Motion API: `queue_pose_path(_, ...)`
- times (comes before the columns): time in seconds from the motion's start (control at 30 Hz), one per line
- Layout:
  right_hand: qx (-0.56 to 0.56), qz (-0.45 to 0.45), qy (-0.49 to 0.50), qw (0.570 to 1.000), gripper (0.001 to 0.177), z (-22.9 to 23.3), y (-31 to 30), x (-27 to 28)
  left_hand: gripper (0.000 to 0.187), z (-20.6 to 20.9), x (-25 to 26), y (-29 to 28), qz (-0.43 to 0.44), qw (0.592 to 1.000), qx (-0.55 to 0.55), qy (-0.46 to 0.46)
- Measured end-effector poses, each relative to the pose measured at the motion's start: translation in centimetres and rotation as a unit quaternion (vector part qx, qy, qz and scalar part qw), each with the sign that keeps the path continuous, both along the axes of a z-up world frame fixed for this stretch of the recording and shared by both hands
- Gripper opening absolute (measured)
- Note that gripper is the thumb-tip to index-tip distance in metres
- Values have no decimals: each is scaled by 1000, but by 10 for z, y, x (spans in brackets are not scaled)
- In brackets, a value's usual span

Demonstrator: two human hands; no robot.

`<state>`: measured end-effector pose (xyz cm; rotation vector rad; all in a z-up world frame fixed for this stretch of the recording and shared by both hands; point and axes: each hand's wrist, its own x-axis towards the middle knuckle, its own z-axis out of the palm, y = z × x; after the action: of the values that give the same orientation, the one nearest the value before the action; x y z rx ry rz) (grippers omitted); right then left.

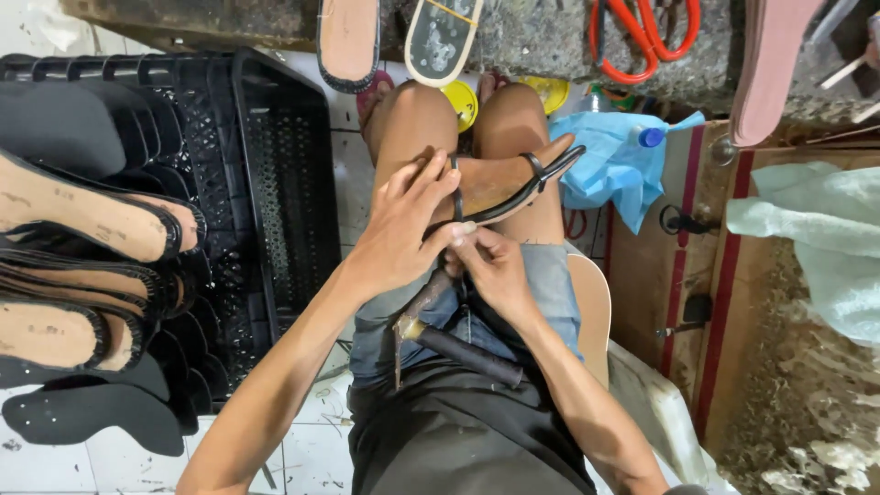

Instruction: Assembling sandals by stretching straps over a last and securing them to the sole using tools.

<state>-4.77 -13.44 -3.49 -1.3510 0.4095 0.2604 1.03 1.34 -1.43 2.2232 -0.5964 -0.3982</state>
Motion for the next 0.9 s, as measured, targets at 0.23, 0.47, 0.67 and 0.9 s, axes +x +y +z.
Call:
queue_pose_path(0.23, -454, 113, -253, 847, 24, 25, -21, 0, 51, -10, 3, 4, -4, 995, 24, -96)
queue_pose_path(0.47, -634, 173, -399, 640, 44, 48, -16, 48, 52, -16, 3, 2, -9, 987, 34, -154)
queue_pose_path(0.67, -638, 153, -474, 587, 38, 17, -13, 60, 52, -14, 9, 2, 9, 977, 63, -205)
queue_pose_path(0.9, -636, 158, -485, 578, 34, 22, -8, 75, 56, -12, 20, 5, 8, 976, 65, -207)
